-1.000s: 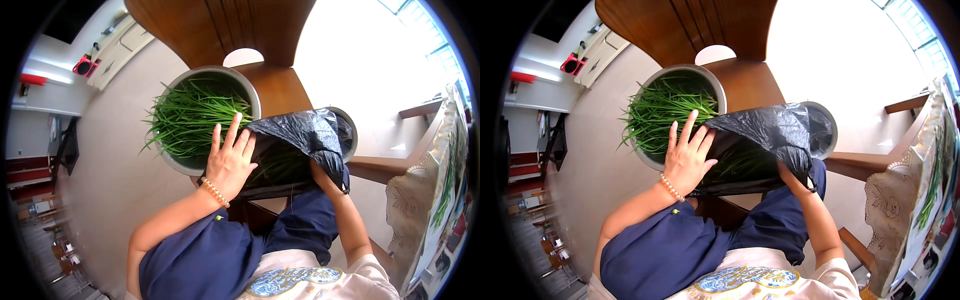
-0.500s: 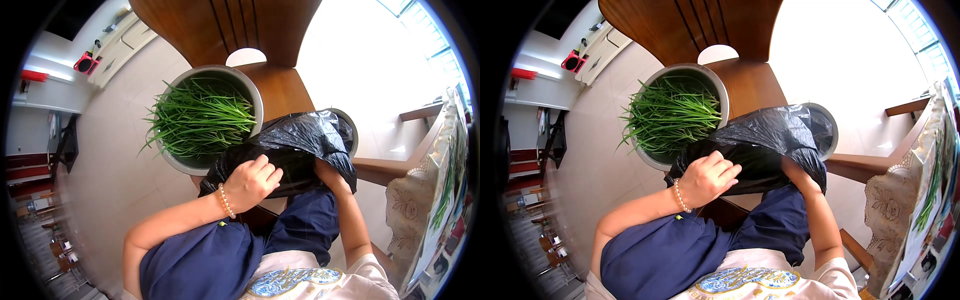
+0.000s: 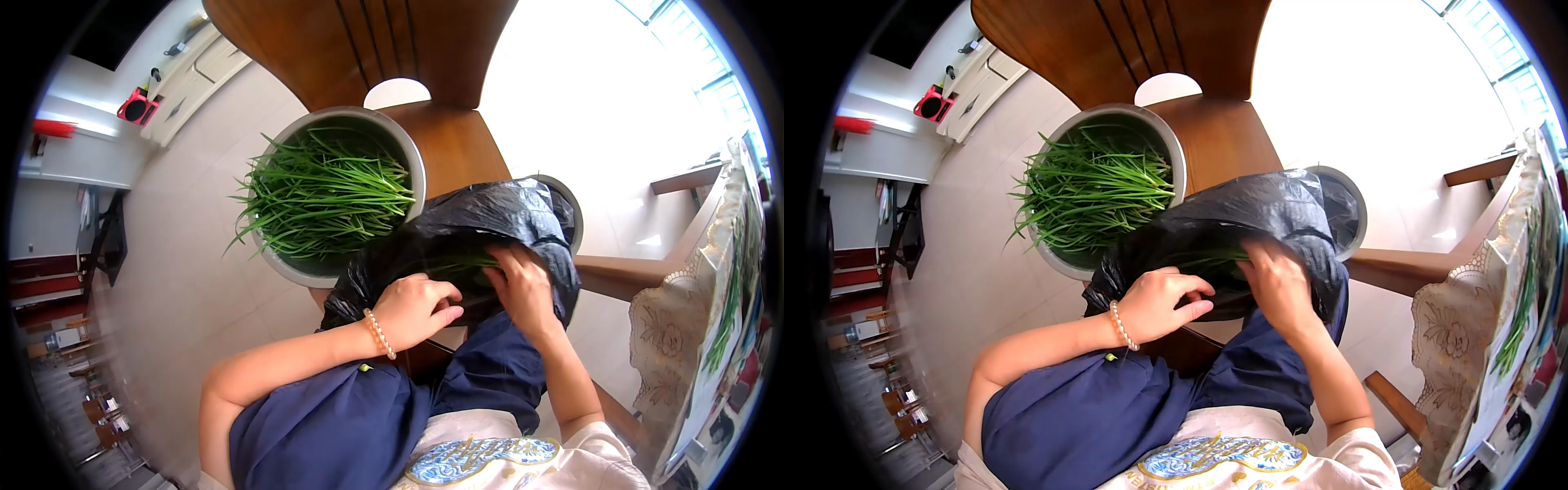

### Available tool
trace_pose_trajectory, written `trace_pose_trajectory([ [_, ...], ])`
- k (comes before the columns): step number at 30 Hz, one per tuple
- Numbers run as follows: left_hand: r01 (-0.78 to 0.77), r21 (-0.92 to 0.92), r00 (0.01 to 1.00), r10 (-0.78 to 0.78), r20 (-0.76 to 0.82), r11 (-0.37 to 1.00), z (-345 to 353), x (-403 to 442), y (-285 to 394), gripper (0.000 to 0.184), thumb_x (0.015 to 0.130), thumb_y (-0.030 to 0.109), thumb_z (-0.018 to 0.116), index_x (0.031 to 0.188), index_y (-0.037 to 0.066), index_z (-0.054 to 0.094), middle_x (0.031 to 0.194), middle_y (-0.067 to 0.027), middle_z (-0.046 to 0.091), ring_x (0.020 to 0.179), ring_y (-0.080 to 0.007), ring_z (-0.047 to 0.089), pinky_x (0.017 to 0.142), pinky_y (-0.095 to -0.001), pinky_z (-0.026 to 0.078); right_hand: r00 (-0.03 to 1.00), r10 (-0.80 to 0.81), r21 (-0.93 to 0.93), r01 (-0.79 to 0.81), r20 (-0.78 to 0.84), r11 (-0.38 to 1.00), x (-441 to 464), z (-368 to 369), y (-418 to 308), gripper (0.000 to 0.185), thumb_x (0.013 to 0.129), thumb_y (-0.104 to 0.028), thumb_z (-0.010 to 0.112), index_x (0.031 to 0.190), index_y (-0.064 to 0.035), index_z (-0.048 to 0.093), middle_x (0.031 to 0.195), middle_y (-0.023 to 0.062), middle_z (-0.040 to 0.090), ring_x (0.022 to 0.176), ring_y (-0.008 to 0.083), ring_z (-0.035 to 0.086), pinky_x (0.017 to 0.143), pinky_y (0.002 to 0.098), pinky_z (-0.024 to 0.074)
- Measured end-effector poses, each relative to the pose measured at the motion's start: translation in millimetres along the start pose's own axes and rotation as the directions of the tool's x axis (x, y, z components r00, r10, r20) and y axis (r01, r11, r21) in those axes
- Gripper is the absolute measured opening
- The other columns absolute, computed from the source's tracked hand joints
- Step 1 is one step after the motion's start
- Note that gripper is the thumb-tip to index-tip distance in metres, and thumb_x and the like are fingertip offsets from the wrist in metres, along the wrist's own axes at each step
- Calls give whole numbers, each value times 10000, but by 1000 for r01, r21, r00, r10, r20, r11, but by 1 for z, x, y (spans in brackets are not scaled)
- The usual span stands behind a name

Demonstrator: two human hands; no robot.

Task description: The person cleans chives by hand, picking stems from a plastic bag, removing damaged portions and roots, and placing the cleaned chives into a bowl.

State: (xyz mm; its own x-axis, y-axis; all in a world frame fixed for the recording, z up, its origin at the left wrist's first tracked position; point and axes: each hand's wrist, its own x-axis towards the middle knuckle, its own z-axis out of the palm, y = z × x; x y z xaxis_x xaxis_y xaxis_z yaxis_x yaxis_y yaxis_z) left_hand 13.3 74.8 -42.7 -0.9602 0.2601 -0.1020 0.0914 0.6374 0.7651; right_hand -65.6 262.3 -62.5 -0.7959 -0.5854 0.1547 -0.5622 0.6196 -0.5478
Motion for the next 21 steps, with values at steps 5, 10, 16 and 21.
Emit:
trace_pose_trajectory([
  [5, 404, -465, 915, -356, 191, 788, 7, 1, -12, 320, 861, 240, 589, 1045, -22, 591, 770, -82, 670, 656, -106, 609, 640, -240, 482, 984, 146, 315, -172, 104, 933, 3, 4, -16, 211, 769, -84, 627, 971, -35, 595, 844, 163, 618, 809, 330, 595, 710, 377, 472],
  [10, 532, -633, 840, -446, 309, 563, 7, 5, -25, 384, 917, 346, 497, 1051, -3, 583, 841, -70, 662, 639, -63, 541, 595, -212, 452, 988, 131, 474, -157, 88, 867, 2, 13, -17, 226, 786, -30, 578, 1011, -17, 583, 884, 171, 618, 819, 337, 595, 712, 371, 471],
  [16, 697, -694, 645, -582, 496, 182, 2, 8, -25, 543, 850, 572, 476, 987, 65, 610, 848, -36, 651, 657, -62, 540, 607, -187, 425, 987, -149, 317, 126, 50, 940, 3, 6, -27, 246, 714, 3, 595, 955, -51, 600, 800, 98, 583, 804, 271, 553, 711, 344, 468],
  [21, 722, -682, 609, -576, 545, 117, 0, 6, -21, 393, 864, 465, 540, 905, 83, 623, 850, -42, 657, 672, -68, 555, 634, -197, 446, 958, -285, 274, 263, 43, 925, -2, 11, -30, 323, 666, -12, 626, 985, -46, 586, 810, 70, 571, 822, 247, 545, 727, 344, 471],
])
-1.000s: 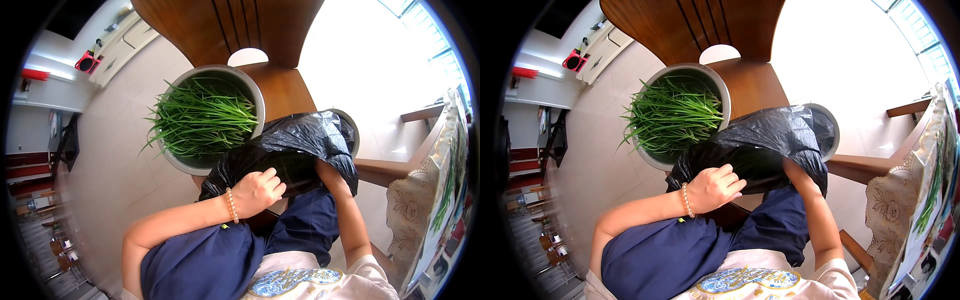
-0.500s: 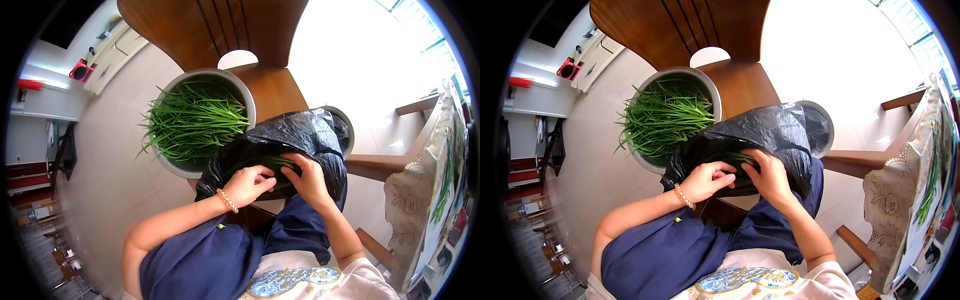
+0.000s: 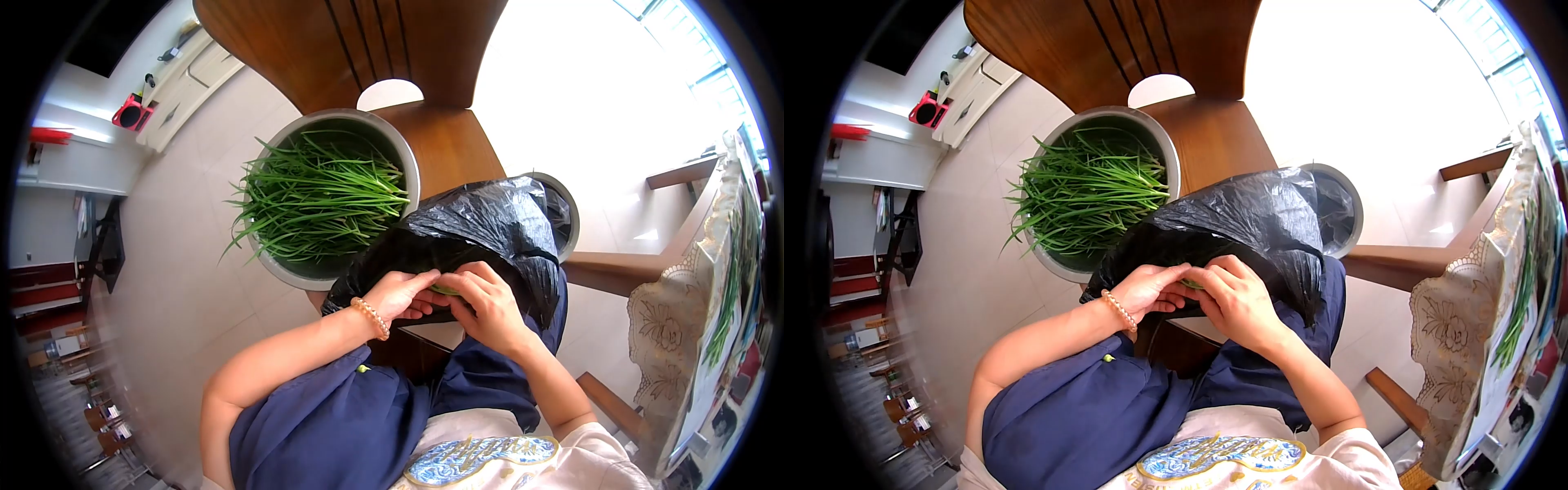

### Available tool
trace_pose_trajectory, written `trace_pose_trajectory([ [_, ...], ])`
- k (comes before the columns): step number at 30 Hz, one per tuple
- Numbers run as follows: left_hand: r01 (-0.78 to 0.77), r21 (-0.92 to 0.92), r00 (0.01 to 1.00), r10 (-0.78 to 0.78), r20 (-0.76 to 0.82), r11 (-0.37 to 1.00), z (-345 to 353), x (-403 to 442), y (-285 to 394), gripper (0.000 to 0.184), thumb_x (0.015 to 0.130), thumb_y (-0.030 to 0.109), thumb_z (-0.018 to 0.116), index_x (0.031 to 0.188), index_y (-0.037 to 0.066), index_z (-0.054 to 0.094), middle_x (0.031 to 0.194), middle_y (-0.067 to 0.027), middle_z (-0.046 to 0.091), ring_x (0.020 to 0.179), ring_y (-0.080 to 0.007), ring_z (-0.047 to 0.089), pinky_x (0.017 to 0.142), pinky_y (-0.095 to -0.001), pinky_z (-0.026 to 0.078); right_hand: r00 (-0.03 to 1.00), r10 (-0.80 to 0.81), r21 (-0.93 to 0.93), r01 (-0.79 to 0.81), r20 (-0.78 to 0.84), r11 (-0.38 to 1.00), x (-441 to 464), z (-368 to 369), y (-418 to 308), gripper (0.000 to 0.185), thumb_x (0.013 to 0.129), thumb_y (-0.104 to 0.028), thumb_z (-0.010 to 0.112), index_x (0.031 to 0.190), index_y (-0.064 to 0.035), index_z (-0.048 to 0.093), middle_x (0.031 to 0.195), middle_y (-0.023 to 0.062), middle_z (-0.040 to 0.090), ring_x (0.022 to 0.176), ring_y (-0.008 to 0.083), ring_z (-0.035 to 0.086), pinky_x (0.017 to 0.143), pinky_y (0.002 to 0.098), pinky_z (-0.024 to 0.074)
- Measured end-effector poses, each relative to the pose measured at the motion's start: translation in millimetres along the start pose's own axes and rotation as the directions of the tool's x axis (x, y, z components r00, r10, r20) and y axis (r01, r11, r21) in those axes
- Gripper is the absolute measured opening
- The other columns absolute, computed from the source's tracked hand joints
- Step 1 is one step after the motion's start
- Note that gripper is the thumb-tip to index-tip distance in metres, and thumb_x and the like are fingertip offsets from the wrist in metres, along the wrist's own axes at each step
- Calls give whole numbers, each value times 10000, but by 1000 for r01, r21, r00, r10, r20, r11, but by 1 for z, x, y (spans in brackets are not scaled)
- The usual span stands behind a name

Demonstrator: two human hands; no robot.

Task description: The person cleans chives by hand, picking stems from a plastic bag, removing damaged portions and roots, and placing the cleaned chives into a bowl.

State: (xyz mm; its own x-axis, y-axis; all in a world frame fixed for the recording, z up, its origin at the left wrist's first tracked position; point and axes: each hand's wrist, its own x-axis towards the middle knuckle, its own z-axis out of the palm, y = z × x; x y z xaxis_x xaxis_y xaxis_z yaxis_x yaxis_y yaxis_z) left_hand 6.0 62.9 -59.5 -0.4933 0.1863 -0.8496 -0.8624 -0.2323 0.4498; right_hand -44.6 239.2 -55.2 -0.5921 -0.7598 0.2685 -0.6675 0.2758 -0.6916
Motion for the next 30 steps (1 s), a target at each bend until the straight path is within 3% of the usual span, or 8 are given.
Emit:
trace_pose_trajectory([
  [5, 10, -118, 1000, -11, -7, 993, -7, 8, -6, 286, 891, 345, 539, 926, 70, 608, 884, -64, 662, 718, -100, 586, 694, -242, 487, 975, 214, 223, -196, -60, 955, -2, -3, -6, 492, 633, 13, 650, 1103, -48, 521, 831, 73, 567, 826, 261, 549, 734, 346, 467],
  [9, 21, -180, 1000, -17, 26, 983, -12, 11, -8, 271, 907, 315, 514, 957, 64, 601, 922, -67, 660, 737, -111, 591, 710, -249, 484, 979, 197, 121, -189, -54, 974, -2, -11, 3, 447, 639, -12, 679, 1061, -54, 539, 836, 79, 569, 819, 256, 558, 732, 341, 464],
  [14, -35, -200, 999, 42, 31, 979, -9, 10, -6, 264, 919, 295, 485, 972, 64, 603, 904, -37, 655, 849, -124, 598, 771, -260, 459, 972, 236, 159, -232, -2, 960, -5, 0, 1, 349, 621, -89, 728, 936, -56, 580, 841, 77, 572, 797, 258, 566, 706, 341, 469],
  [17, -41, -210, 999, 42, -1, 977, -8, 11, -8, 249, 921, 275, 490, 982, 62, 603, 955, -54, 647, 894, -136, 600, 801, -279, 460, 966, 253, 138, -245, -48, 960, -6, 13, -2, 301, 614, -85, 725, 880, -55, 588, 838, 73, 572, 785, 257, 563, 700, 339, 469],
  [19, -46, -211, 999, 43, -17, 976, -7, 10, -8, 244, 920, 271, 489, 982, 64, 604, 955, -53, 645, 895, -137, 599, 805, -283, 458, 947, 256, 78, -245, -193, 966, -6, 20, -4, 250, 601, -71, 715, 820, -61, 596, 820, 57, 577, 759, 242, 563, 680, 329, 466],
  [25, -62, -205, 997, 51, -57, 977, -9, 14, -10, 225, 915, 251, 494, 982, 67, 604, 951, -49, 643, 899, -139, 599, 799, -285, 456, 956, 194, -89, -218, -221, 972, -6, 20, -6, 203, 587, -56, 700, 764, -71, 602, 777, 19, 594, 724, 206, 565, 651, 315, 455],
  [30, -83, -212, 995, 68, -77, 974, -11, 15, -11, 225, 920, 238, 472, 984, 64, 599, 971, -60, 647, 905, -136, 598, 793, -278, 453, 938, 275, 6, -280, -211, 960, -4, 16, -9, 149, 623, -45, 699, 737, -52, 602, 767, 28, 594, 704, 208, 573, 635, 311, 467],
])
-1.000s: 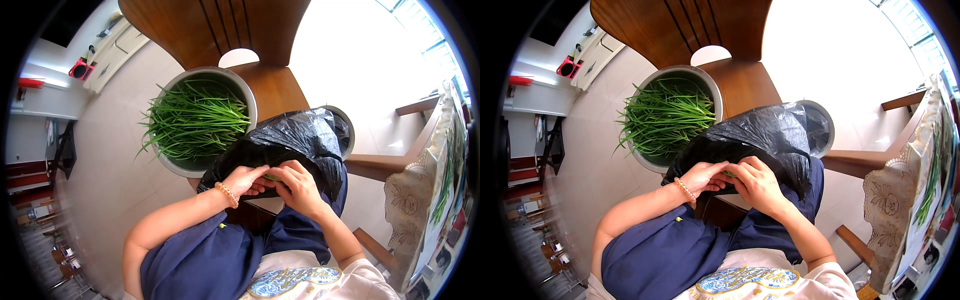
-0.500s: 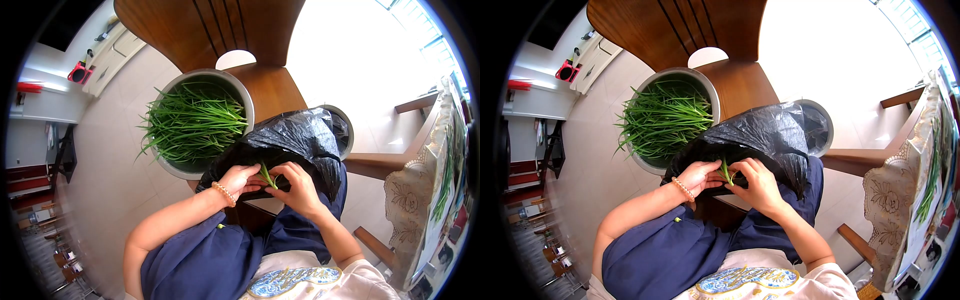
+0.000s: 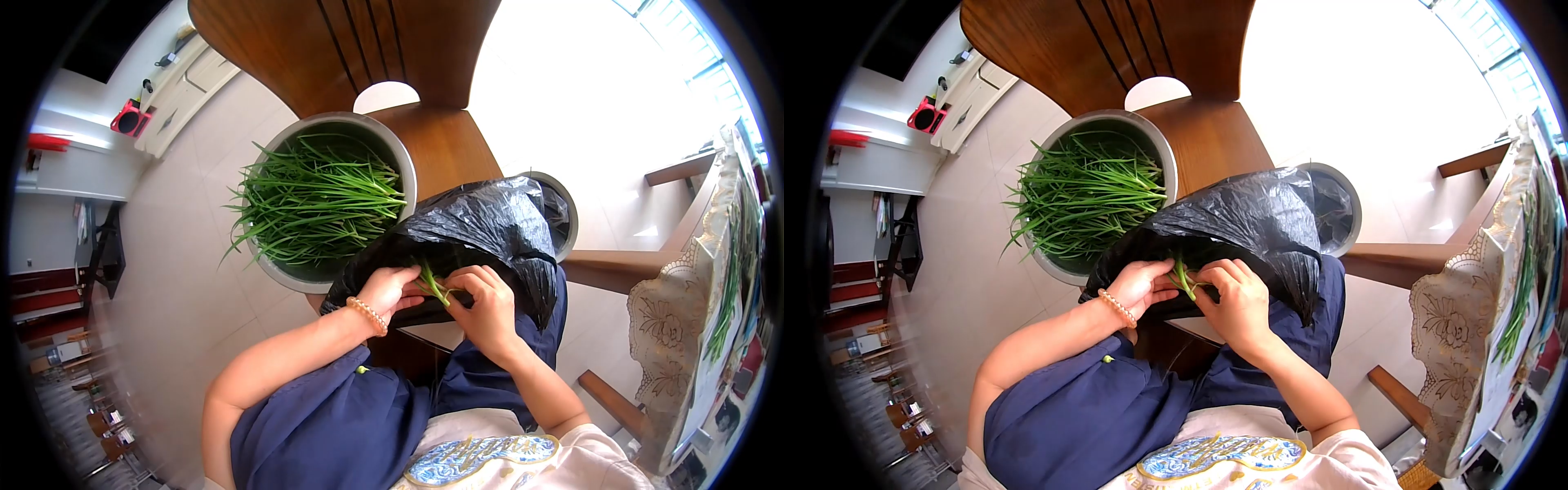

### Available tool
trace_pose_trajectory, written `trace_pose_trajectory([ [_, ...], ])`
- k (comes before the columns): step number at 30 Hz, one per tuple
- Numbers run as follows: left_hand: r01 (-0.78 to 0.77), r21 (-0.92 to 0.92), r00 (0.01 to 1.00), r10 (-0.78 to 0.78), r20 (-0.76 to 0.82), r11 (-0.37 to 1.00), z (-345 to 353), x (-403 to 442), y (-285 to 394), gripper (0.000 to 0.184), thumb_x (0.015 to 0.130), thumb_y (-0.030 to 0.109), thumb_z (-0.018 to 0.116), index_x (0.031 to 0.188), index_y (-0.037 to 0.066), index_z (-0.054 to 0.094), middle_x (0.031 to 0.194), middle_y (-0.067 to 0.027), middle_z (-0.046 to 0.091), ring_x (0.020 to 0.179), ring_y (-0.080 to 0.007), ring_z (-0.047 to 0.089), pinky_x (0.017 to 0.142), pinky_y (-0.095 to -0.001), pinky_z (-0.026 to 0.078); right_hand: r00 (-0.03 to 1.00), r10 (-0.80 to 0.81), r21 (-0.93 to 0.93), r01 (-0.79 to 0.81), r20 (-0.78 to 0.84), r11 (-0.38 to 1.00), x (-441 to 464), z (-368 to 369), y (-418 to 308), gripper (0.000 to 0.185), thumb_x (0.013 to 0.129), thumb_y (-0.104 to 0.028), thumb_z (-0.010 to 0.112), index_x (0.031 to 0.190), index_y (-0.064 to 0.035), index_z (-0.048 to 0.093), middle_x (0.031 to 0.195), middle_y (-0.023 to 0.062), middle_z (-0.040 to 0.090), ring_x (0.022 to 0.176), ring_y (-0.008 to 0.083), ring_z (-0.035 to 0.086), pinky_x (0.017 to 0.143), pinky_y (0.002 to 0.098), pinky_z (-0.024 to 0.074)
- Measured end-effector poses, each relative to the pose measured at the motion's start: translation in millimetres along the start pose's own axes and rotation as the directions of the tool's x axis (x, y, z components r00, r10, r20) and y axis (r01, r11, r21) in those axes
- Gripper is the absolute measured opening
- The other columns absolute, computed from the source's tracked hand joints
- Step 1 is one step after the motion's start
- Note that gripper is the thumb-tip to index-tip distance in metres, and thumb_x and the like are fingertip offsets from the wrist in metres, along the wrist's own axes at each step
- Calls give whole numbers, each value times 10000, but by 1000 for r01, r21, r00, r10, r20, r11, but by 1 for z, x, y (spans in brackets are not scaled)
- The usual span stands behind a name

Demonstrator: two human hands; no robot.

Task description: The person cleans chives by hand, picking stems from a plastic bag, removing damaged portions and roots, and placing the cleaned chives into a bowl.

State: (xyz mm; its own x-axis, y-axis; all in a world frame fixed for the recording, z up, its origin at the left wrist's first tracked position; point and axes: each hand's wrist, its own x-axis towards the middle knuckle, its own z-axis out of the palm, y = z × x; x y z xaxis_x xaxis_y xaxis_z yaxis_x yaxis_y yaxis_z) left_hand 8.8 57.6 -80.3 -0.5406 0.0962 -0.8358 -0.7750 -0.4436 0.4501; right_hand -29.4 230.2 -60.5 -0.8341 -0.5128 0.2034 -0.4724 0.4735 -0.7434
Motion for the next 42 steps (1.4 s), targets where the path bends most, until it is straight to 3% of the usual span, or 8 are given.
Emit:
trace_pose_trajectory([
  [2, -37, -63, 999, 39, 33, 997, -3, -2, 4, 238, 928, 238, 445, 992, 61, 590, 1005, -80, 647, 905, -136, 598, 796, -277, 451, 1000, 31, 35, -31, 4, 999, 1, -5, -3, 132, 644, -32, 699, 731, -41, 601, 763, 38, 593, 691, 201, 581, 625, 300, 473],
  [4, -41, -70, 998, 44, 41, 997, -5, -3, 5, 244, 931, 234, 424, 996, 59, 582, 1030, -105, 641, 907, -140, 598, 801, -273, 448, 969, 241, 377, -246, 59, 893, 2, -15, -5, 105, 689, -4, 693, 733, -21, 599, 742, 57, 587, 645, 168, 585, 600, 262, 475],
  [8, -14, -119, 1000, 16, 15, 993, -10, 1, 0, 238, 921, 208, 426, 998, 38, 573, 990, -116, 644, 893, -177, 603, 783, -295, 461, 907, 392, 514, -264, -156, 816, 1, -34, 5, 91, 751, 12, 670, 792, -4, 591, 718, 35, 577, 633, 92, 546, 601, 214, 449],
  [16, 107, -162, 991, -91, 101, 981, -9, -1, -1, 240, 911, 188, 416, 997, 15, 559, 876, -92, 622, 788, -193, 590, 715, -303, 475, 997, 28, 3, -28, -71, 1000, 4, -28, 11, 233, 725, -24, 649, 952, -31, 599, 953, 105, 566, 826, 259, 580, 705, 321, 473],
  [19, 151, -175, 975, -117, 188, 973, -12, 1, -3, 240, 914, 189, 406, 986, 14, 554, 832, -79, 603, 737, -182, 571, 667, -289, 466, 982, 162, 257, -181, 92, 949, 0, -29, 3, 178, 743, -26, 644, 920, -32, 622, 868, 89, 584, 738, 208, 596, 630, 289, 477],
  [26, 148, -158, 978, -120, 170, 976, -5, -9, 2, 231, 920, 170, 400, 957, 3, 556, 806, -73, 598, 679, -167, 558, 619, -272, 457, 978, 16, 407, -102, 210, 908, -1, -31, -21, 275, 699, -44, 694, 963, -45, 617, 805, 71, 562, 685, 197, 580, 610, 292, 482],
  [29, 138, -163, 979, -109, 173, 977, -2, -10, 2, 220, 919, 157, 414, 942, 3, 570, 806, -71, 605, 674, -157, 559, 615, -278, 462, 976, -141, 356, 74, 166, 932, 1, -23, -16, 203, 709, -39, 682, 904, -39, 626, 767, 76, 568, 678, 228, 576, 612, 304, 478],
  [42, 15, -114, 991, 0, 136, 993, -8, -3, -3, 228, 927, 219, 445, 963, 31, 568, 773, -35, 589, 627, -118, 544, 559, -214, 449, 986, -167, 552, 143, -7, 821, -1, -39, -28, 163, 691, 72, 655, 821, -17, 614, 753, 84, 610, 655, 205, 580, 590, 267, 452],
])
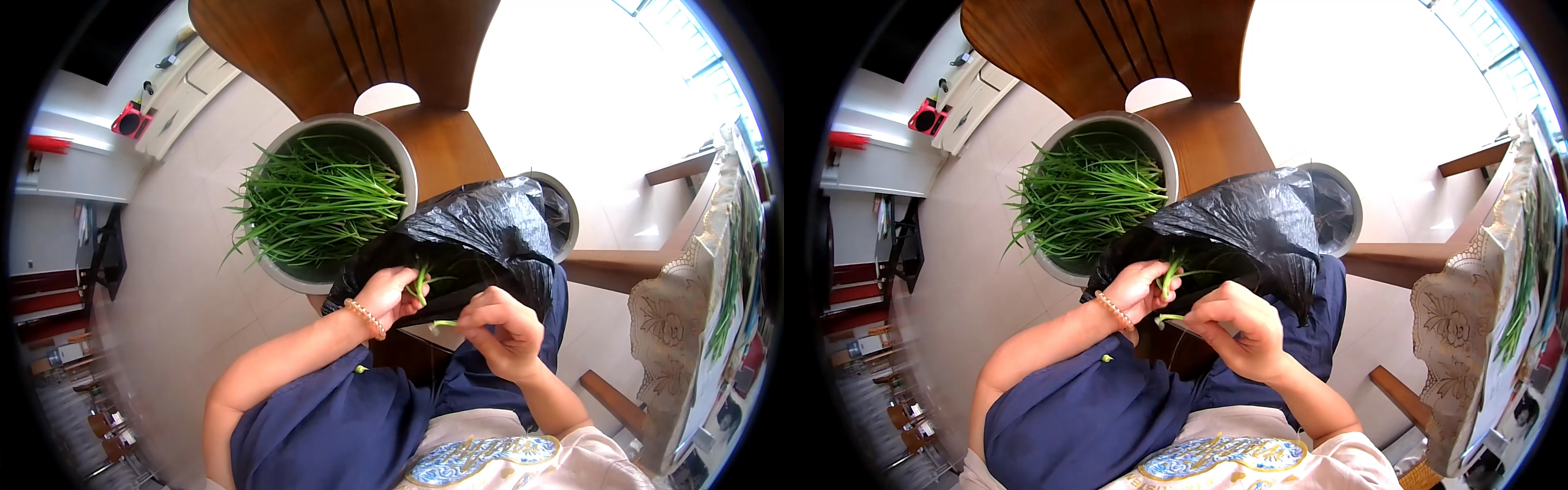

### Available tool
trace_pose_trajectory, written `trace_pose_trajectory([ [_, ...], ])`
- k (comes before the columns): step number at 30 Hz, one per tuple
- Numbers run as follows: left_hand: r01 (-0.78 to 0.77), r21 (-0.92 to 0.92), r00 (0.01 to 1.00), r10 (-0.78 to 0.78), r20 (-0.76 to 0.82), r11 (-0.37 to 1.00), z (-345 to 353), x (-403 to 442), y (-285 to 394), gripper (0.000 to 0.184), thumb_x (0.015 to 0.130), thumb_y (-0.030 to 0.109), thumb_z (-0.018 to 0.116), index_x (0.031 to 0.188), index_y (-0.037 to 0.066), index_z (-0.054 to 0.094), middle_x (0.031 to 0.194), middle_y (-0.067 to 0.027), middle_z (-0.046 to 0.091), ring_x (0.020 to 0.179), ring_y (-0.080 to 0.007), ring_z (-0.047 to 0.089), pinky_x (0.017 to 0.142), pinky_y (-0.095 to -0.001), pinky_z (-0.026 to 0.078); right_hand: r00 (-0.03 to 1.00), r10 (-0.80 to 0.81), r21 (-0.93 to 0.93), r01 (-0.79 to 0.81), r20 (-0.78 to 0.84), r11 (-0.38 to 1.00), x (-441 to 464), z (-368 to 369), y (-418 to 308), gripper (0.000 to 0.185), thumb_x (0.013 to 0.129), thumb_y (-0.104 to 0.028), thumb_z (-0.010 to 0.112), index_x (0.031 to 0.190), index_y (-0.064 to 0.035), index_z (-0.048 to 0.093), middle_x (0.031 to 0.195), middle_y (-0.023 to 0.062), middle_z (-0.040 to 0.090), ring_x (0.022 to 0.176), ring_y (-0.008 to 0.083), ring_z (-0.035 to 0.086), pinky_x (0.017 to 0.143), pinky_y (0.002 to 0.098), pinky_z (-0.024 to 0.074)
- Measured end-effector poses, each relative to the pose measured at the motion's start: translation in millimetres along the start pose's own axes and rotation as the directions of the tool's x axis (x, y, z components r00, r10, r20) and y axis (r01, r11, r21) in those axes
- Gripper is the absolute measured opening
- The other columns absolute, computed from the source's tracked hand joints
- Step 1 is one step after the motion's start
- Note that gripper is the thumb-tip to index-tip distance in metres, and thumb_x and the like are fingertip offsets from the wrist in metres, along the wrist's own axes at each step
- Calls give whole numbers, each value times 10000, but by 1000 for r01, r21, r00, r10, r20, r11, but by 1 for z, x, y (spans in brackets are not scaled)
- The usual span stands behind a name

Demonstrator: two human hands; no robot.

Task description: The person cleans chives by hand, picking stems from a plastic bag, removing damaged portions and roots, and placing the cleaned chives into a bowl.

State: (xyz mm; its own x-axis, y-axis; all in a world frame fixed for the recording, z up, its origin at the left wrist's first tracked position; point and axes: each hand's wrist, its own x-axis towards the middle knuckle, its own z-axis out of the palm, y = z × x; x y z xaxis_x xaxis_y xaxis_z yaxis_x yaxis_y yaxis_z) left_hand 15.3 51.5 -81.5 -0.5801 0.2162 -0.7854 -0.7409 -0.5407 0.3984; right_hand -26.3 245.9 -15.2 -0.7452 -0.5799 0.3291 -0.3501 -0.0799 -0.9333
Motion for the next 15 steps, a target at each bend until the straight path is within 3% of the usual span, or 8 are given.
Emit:
trace_pose_trajectory([
  [2, 5, 16, 998, -3, -70, 1000, -5, 2, 1, 226, 927, 216, 438, 964, 30, 560, 758, -33, 576, 619, -114, 531, 548, -207, 434, 992, 15, 144, 4, -127, 990, -3, -2, 0, 192, 706, 91, 634, 862, -15, 602, 762, 87, 615, 662, 193, 582, 596, 256, 452],
  [3, 11, 17, 996, -10, -87, 1000, -2, 1, 2, 220, 926, 203, 430, 964, 26, 555, 751, -36, 571, 603, -113, 512, 538, -207, 421, 995, -33, 123, 45, -96, 991, -1, -4, 1, 202, 720, 98, 617, 892, -4, 587, 775, 92, 616, 664, 194, 583, 603, 262, 458],
  [4, 11, 20, 996, -10, -85, 1000, 0, -1, 3, 220, 926, 203, 430, 964, 26, 555, 751, -36, 571, 603, -113, 512, 538, -207, 421, 981, 40, -118, -63, -190, 991, 3, -2, 1, 189, 725, 94, 608, 891, 6, 587, 772, 93, 606, 649, 213, 584, 606, 270, 464],
  [6, 88, -19, 996, -88, -10, 996, 2, -4, 4, 222, 925, 200, 429, 970, 20, 551, 748, -38, 567, 596, -115, 500, 538, -211, 417, 981, 120, -275, -158, -150, 948, 7, -3, 4, 213, 721, 59, 630, 920, -4, 586, 862, 112, 582, 740, 235, 584, 654, 297, 474],
  [7, 110, -33, 994, -110, 11, 993, 6, -7, 6, 220, 924, 199, 431, 977, 20, 548, 742, -34, 561, 584, -115, 484, 532, -214, 408, 990, 110, -634, -139, -85, 761, 5, -3, 17, 273, 704, 21, 657, 963, -30, 588, 981, 133, 531, 855, 251, 556, 706, 321, 475],
  [8, 110, -32, 994, -110, 9, 993, 6, -7, 5, 220, 924, 199, 431, 977, 20, 548, 742, -34, 561, 584, -115, 484, 532, -214, 408, 987, 129, -645, -163, -100, 747, -1, -3, 25, 362, 670, -35, 703, 1012, -49, 585, 1046, 136, 486, 924, 264, 523, 743, 340, 471],
  [12, 107, 40, 993, -104, -55, 993, 11, -12, 7, 230, 926, 230, 457, 923, 28, 568, 778, -49, 602, 640, -116, 551, 597, -232, 469, 996, 85, -507, -87, -27, 857, 1, 0, 15, 499, 610, -100, 758, 1074, -63, 579, 1033, 119, 489, 855, 258, 543, 713, 325, 483],
  [15, 38, 102, 993, -49, 110, 994, 9, -10, 5, 246, 923, 285, 478, 919, 63, 583, 787, -40, 616, 663, -105, 568, 633, -250, 481, 991, 17, -518, 53, 131, 854, 2, 12, 21, 452, 620, -64, 721, 1053, -70, 593, 939, 87, 518, 775, 218, 569, 658, 305, 493],
])
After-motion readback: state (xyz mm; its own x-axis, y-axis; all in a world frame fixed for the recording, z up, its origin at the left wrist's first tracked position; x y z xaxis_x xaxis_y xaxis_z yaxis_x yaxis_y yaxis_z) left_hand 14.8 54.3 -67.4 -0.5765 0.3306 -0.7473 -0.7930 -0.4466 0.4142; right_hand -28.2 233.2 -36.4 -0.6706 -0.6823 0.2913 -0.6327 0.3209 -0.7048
